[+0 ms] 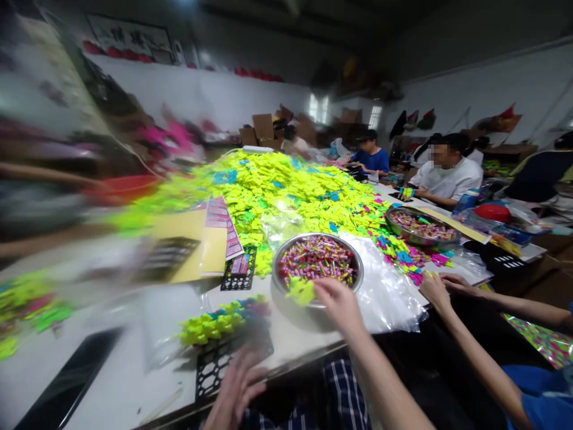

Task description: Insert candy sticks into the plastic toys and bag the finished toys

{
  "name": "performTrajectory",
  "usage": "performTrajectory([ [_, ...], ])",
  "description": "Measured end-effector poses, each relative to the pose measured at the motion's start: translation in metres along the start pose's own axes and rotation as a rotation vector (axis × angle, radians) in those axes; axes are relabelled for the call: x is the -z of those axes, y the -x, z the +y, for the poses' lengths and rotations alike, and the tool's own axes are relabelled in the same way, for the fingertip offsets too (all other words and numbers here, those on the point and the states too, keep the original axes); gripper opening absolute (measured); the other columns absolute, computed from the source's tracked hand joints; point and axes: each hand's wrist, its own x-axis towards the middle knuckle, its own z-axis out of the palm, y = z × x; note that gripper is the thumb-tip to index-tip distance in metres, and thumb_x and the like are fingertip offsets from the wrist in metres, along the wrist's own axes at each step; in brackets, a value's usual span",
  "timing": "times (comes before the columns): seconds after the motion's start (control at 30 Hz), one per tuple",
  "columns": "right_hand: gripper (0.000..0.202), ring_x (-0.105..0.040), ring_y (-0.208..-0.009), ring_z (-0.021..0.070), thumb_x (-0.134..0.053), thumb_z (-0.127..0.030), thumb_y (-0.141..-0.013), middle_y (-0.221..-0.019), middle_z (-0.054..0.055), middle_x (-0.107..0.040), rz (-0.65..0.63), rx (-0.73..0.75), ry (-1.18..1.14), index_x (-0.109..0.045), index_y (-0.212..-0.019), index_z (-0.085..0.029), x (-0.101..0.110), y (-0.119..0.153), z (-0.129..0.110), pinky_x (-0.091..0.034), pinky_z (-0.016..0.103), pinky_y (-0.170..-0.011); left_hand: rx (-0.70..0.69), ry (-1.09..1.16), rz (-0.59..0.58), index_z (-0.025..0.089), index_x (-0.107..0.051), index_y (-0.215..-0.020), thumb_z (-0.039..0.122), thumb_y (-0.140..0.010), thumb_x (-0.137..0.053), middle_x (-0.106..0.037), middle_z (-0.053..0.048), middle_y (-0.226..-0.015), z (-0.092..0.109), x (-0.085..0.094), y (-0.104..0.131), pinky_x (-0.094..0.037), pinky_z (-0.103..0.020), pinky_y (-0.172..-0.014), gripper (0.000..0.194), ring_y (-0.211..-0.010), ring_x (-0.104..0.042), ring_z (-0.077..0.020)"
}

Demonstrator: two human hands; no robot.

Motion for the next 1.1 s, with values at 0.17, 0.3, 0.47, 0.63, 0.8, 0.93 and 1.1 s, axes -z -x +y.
performTrajectory([
  [0.17, 0.019, -0.058, -0.082, 0.0174, -0.051, -0.021, -0.082, -0.088, 0.004, -0.067, -0.437, 0.503, 0.045, -0.063, -0.095, -0.028, -0.055, 0.077, -0.058, -0.042, 0.031, -0.076, 0.316, 0.559, 0.003, 0.013, -0.055, -0.108, 0.043, -0.078, -0.051, -0.060, -0.014, -0.110, 0.020, -0.040, -0.004, -0.044, -0.037, -0.089, 0.043, -0.103, -0.056, -0.0231],
  [0.3, 0.022, -0.059, -0.077, 0.0162, -0.045, -0.027, -0.085, -0.078, 0.002, -0.067, -0.457, 0.348, 0.235, -0.066, -0.083, -0.024, -0.031, 0.039, -0.047, -0.040, 0.027, -0.075, 0.188, 0.471, 0.285, 0.012, -0.057, -0.101, 0.026, -0.079, -0.053, -0.066, -0.010, -0.098, 0.016, -0.024, -0.012, -0.045, -0.030, -0.091, 0.026, -0.097, -0.060, -0.0190],
  [0.47, 0.033, -0.060, -0.088, 0.0194, -0.036, -0.031, -0.089, -0.092, 0.008, -0.068, -0.261, -0.081, 0.710, -0.066, -0.093, -0.018, -0.015, -0.068, 0.019, -0.038, 0.026, -0.076, 0.048, 0.257, 0.312, 0.017, -0.062, -0.092, 0.035, -0.072, -0.062, -0.068, -0.007, -0.091, 0.005, -0.016, -0.005, -0.044, -0.037, -0.091, 0.027, -0.097, -0.060, -0.0237],
  [0.63, 0.028, -0.062, -0.085, 0.0214, -0.049, -0.039, -0.082, -0.087, 0.008, -0.069, -0.423, -0.124, 0.798, -0.069, -0.082, -0.019, -0.063, -0.094, 0.046, -0.037, 0.029, -0.080, 0.070, 0.263, 0.272, 0.015, -0.061, -0.098, 0.039, -0.056, -0.075, -0.067, -0.009, -0.096, 0.003, -0.013, 0.008, -0.047, -0.033, -0.085, 0.050, -0.095, -0.061, -0.0247],
  [0.8, 0.032, -0.059, -0.093, 0.0244, -0.046, -0.035, -0.086, -0.095, 0.017, -0.066, -0.463, -0.234, 0.897, -0.066, -0.089, -0.010, -0.098, -0.105, 0.053, -0.036, 0.037, -0.086, 0.115, 0.228, 0.292, 0.021, -0.053, -0.107, 0.036, -0.050, -0.078, -0.066, -0.006, -0.097, 0.010, -0.007, 0.013, -0.050, -0.028, -0.073, 0.065, -0.091, -0.061, -0.0219],
  [0.93, 0.032, -0.058, -0.095, 0.0199, -0.049, -0.038, -0.085, -0.101, 0.010, -0.062, -0.508, -0.339, 0.931, -0.059, -0.098, -0.011, -0.107, -0.127, 0.062, -0.042, 0.040, -0.085, 0.088, 0.204, 0.277, 0.020, -0.050, -0.107, 0.031, -0.048, -0.079, -0.064, -0.006, -0.096, 0.016, -0.009, 0.010, -0.049, -0.026, -0.070, 0.067, -0.083, -0.061, -0.0183],
  [1.1, 0.030, -0.056, -0.095, 0.0191, -0.051, -0.036, -0.085, -0.105, 0.008, -0.058, -0.537, -0.388, 0.929, -0.056, -0.103, -0.012, -0.115, -0.135, 0.071, -0.045, 0.041, -0.083, 0.051, 0.134, 0.264, 0.018, -0.046, -0.110, 0.030, -0.049, -0.078, -0.062, -0.008, -0.095, 0.017, -0.015, 0.001, -0.048, -0.026, -0.059, 0.070, -0.071, -0.059, -0.0158],
])
